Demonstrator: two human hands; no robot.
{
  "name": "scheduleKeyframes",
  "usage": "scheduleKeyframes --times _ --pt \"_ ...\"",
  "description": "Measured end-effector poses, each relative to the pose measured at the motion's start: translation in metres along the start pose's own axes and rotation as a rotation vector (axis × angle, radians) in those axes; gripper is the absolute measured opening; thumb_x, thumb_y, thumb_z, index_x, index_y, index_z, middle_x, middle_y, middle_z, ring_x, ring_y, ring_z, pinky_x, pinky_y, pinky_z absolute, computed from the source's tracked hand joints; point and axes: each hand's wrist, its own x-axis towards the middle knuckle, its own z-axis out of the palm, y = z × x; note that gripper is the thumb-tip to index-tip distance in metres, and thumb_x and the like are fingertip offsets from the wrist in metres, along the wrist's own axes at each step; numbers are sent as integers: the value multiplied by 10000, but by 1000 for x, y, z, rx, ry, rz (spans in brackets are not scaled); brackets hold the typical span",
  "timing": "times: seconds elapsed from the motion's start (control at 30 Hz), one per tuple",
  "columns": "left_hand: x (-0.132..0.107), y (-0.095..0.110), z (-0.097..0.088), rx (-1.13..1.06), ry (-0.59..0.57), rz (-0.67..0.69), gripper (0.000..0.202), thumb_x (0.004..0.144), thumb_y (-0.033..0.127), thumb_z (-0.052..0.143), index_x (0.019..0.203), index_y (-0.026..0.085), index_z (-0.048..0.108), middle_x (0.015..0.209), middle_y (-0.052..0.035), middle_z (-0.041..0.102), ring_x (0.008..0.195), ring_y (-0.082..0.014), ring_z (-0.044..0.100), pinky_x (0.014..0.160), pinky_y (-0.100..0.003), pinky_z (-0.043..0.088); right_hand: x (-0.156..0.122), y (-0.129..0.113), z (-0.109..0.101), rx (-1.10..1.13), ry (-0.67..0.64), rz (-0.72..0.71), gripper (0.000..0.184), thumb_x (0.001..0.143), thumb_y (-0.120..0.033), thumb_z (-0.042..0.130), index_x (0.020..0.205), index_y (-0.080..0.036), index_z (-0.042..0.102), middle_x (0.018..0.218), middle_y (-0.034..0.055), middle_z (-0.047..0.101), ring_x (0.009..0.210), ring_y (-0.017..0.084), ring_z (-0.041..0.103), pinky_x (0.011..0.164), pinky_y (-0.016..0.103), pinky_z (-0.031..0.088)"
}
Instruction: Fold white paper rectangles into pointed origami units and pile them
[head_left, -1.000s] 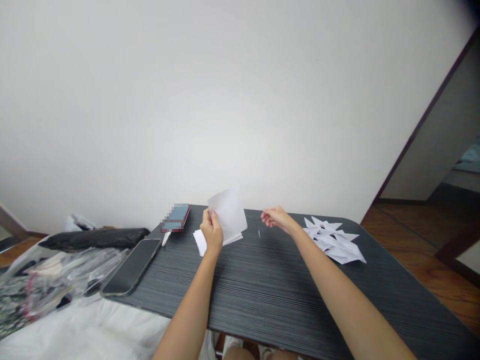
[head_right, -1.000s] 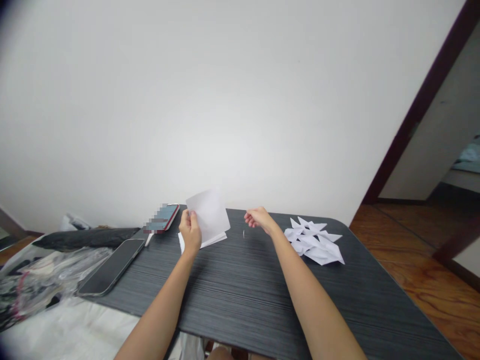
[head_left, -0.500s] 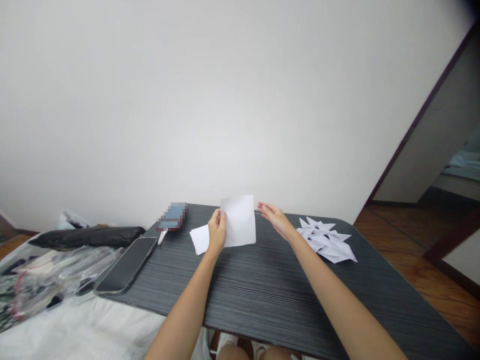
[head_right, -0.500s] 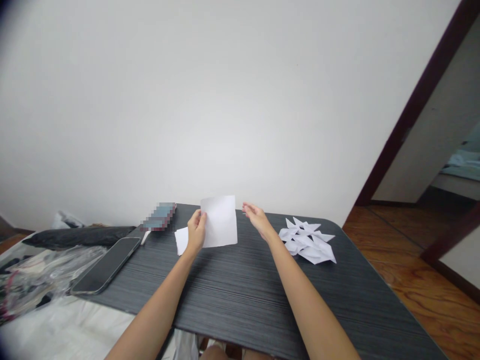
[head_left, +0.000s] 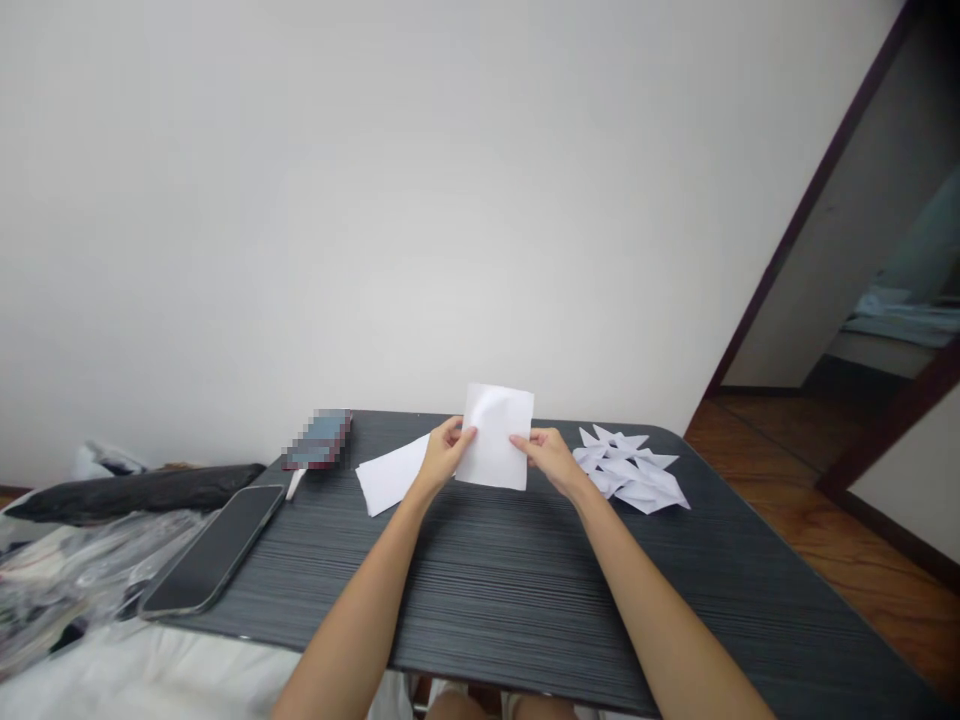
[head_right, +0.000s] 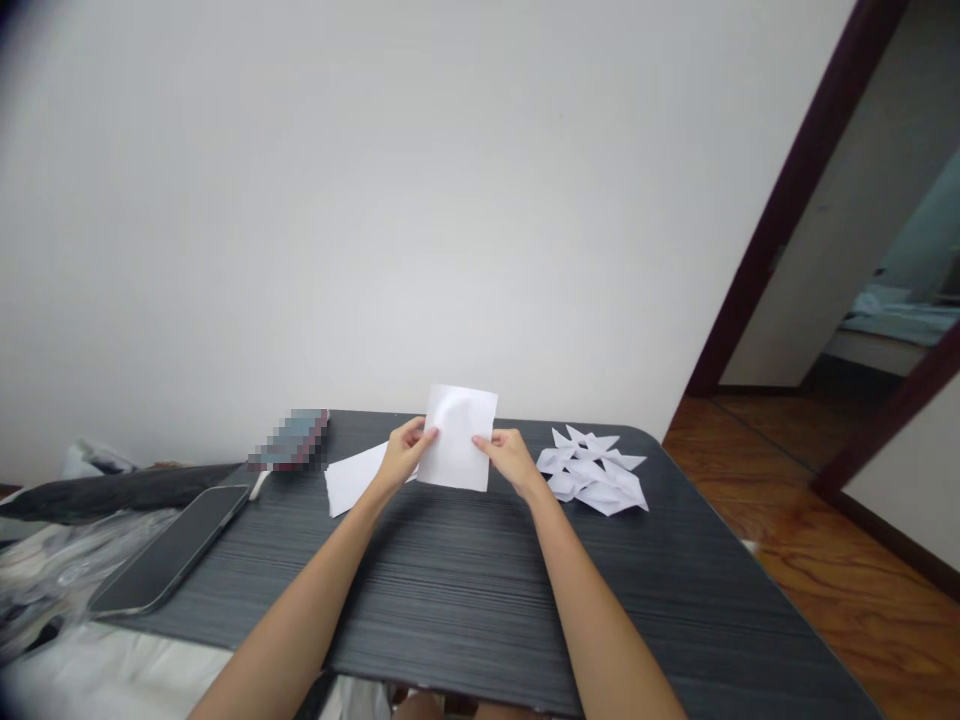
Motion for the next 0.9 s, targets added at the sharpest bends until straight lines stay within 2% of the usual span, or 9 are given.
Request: scheduleKeyframes --times 0.07,0.2,0.3,0.4,0.47,0.6,0.7,0.8,0.9 --pt "-4 3 -4 23 -63 -27 312 644 380 583 805 114 597 588 -35 593 556 -153 535 471 -217 391 1 1 -4 -10 19 6 337 583 -388 651 771 -108 652 682 71 668 589 167 600 532 272 467" --pt "-5 3 -10 -10 -46 -22 259 637 342 598 738 105 627 674 -52 623 582 -142 540 502 -221 398 -1 1 -10 49 -41 -14 311 589 -348 650 807 -126 654 678 50 668 586 152 594 551 270 461" --pt "-4 0 -11 -142 -85 -97 266 645 306 595 817 105 628 674 -45 620 559 -123 537 519 -223 405 -4 0 -10 144 -77 -43 253 600 -306 634 796 -147 658 729 49 670 656 157 599 618 279 459" --pt "-3 -5 -11 -263 -129 -238 338 641 290 592 924 104 601 646 -46 610 545 -125 546 528 -231 416 -4 0 -10 125 -42 -47 202 606 -248 588 776 -169 665 774 43 669 718 160 593 643 268 450" --pt "-2 -6 -11 -336 -155 -343 412 666 349 564 992 97 566 650 -68 612 552 -140 562 532 -243 425 -4 0 -10 100 7 -58 199 606 -221 548 758 -172 667 796 39 667 725 159 589 631 256 444" --pt "-3 -1 -11 -484 -271 -508 663 703 611 367 1133 113 447 757 -133 616 570 -188 585 502 -290 443 -2 4 -12 37 86 -79 236 609 -214 504 777 -160 661 765 37 665 608 134 570 536 231 417" --pt "-5 7 -12 -516 -336 -569 722 679 671 319 1185 159 380 890 -151 593 610 -211 594 508 -329 457 -1 6 -12 -22 119 -133 246 618 -214 486 782 -151 659 742 33 661 553 115 543 490 214 387" --pt "-9 12 -12 -465 -332 -594 584 701 554 454 1156 191 409 970 -127 568 689 -208 595 572 -347 475 -2 6 -11 -72 102 -163 237 635 -209 471 765 -152 661 719 22 654 538 108 529 476 210 374" --pt "-10 12 -10 -408 -280 -569 454 666 270 617 1089 188 474 922 -81 585 691 -158 582 585 -278 478 -4 3 -10 -84 54 -168 237 655 -219 485 802 -154 661 714 21 647 565 112 540 501 215 391"
